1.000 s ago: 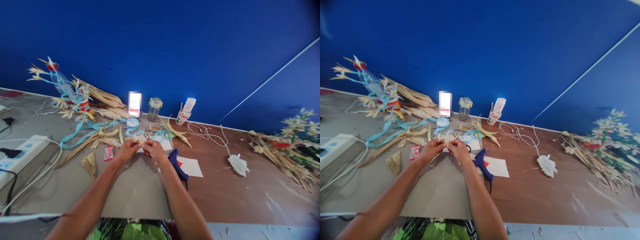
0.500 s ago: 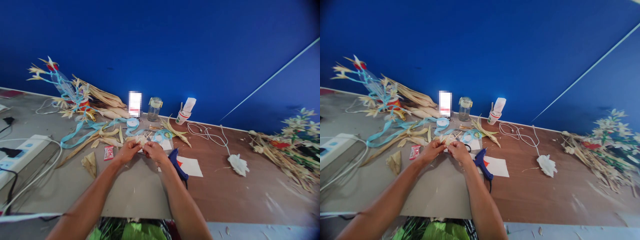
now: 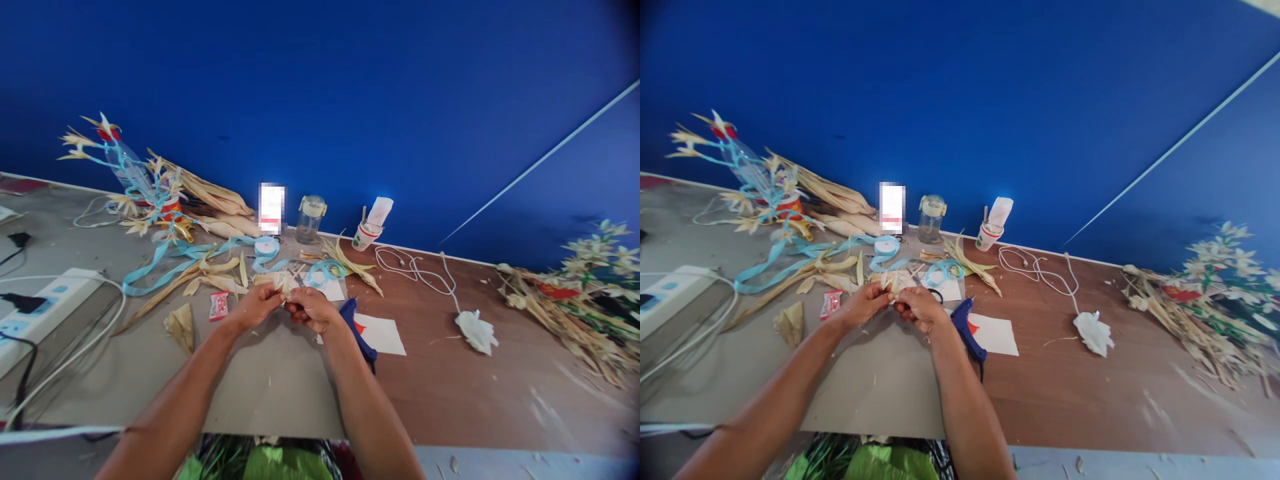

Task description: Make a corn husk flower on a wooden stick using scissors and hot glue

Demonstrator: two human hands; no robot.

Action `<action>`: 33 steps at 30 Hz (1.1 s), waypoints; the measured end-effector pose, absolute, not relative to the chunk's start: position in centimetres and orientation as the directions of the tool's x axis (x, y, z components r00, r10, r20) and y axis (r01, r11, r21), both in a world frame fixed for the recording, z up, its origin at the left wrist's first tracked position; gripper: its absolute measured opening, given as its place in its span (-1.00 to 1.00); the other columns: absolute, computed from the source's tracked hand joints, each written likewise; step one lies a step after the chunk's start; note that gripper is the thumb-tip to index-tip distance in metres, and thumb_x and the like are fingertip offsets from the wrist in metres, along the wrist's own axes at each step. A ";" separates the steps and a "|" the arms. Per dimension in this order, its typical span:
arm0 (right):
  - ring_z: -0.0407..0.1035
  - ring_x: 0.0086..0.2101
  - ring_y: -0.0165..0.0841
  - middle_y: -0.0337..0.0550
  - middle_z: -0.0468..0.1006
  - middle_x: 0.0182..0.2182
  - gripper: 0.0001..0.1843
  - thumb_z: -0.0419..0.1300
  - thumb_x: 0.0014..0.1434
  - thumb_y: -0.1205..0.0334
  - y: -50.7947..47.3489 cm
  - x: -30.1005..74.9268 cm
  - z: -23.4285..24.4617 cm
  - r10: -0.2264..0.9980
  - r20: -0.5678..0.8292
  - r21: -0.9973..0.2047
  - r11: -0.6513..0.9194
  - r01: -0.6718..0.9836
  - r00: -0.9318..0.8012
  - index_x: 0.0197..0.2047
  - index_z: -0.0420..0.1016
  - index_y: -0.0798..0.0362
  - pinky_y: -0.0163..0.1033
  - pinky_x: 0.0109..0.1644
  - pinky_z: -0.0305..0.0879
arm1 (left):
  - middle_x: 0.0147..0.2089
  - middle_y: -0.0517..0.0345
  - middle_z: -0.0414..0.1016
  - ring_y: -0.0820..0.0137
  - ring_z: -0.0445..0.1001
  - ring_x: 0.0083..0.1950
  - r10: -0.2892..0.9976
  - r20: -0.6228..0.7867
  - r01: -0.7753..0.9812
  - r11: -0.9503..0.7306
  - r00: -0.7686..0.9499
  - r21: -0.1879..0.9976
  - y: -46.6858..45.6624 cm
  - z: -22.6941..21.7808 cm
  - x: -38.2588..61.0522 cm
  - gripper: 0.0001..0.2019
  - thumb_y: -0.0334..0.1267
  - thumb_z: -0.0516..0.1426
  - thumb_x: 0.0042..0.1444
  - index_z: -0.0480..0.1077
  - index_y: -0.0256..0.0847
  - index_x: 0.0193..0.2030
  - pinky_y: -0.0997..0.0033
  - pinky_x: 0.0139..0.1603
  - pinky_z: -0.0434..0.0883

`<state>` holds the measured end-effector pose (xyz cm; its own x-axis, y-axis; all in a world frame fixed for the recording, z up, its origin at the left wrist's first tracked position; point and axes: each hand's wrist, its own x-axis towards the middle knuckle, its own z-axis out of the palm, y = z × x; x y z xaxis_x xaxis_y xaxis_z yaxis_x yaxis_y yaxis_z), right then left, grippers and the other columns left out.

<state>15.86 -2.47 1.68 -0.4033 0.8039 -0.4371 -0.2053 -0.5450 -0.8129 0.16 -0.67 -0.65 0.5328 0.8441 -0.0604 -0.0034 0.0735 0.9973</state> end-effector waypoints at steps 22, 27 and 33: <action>-0.07 -0.67 -0.60 -0.39 0.28 -0.61 -0.72 0.27 -0.10 0.20 -1.9 18.9 2.9 0.995 -0.096 -0.804 -0.084 -0.588 -0.011 -0.49 0.18 0.03 -0.38 -0.55 -0.05 | -0.58 0.32 0.19 0.56 0.12 -0.54 0.860 -0.154 -0.029 0.192 0.487 0.981 -0.7 -0.1 -0.5 -0.68 -0.05 0.27 -0.15 0.32 -0.26 -0.48 0.51 -0.50 0.08; -0.07 -0.64 -0.56 -0.38 0.23 -0.59 -0.69 0.25 -0.14 0.09 -1.5 19.2 3.0 0.968 -0.045 -0.892 0.072 -0.446 0.246 -0.48 0.17 0.00 -0.33 -0.53 0.00 | -0.59 0.33 0.19 0.57 0.11 -0.54 0.871 -0.172 -0.047 0.218 0.461 0.975 -1.0 0.8 -0.3 -0.66 -0.03 0.29 -0.21 0.32 -0.26 -0.50 0.52 -0.49 0.09; -0.04 -0.65 -0.55 -0.38 0.22 -0.62 -0.73 0.21 -0.11 0.05 -0.7 19.5 1.5 0.926 -0.034 -0.964 0.069 -0.256 0.377 -0.50 0.22 0.02 -0.34 -0.56 -0.10 | -0.57 0.33 0.20 0.58 0.12 -0.55 0.885 -0.188 -0.057 0.233 0.426 0.971 -1.0 0.3 -0.1 -0.64 -0.05 0.30 -0.23 0.33 -0.27 -0.46 0.53 -0.50 0.09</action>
<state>19.54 -0.74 1.54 0.3768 0.9257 -0.0343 -0.2563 0.0686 -0.9642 -0.13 -0.96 0.33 0.4260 0.8851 -0.1877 -0.0571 0.2333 0.9707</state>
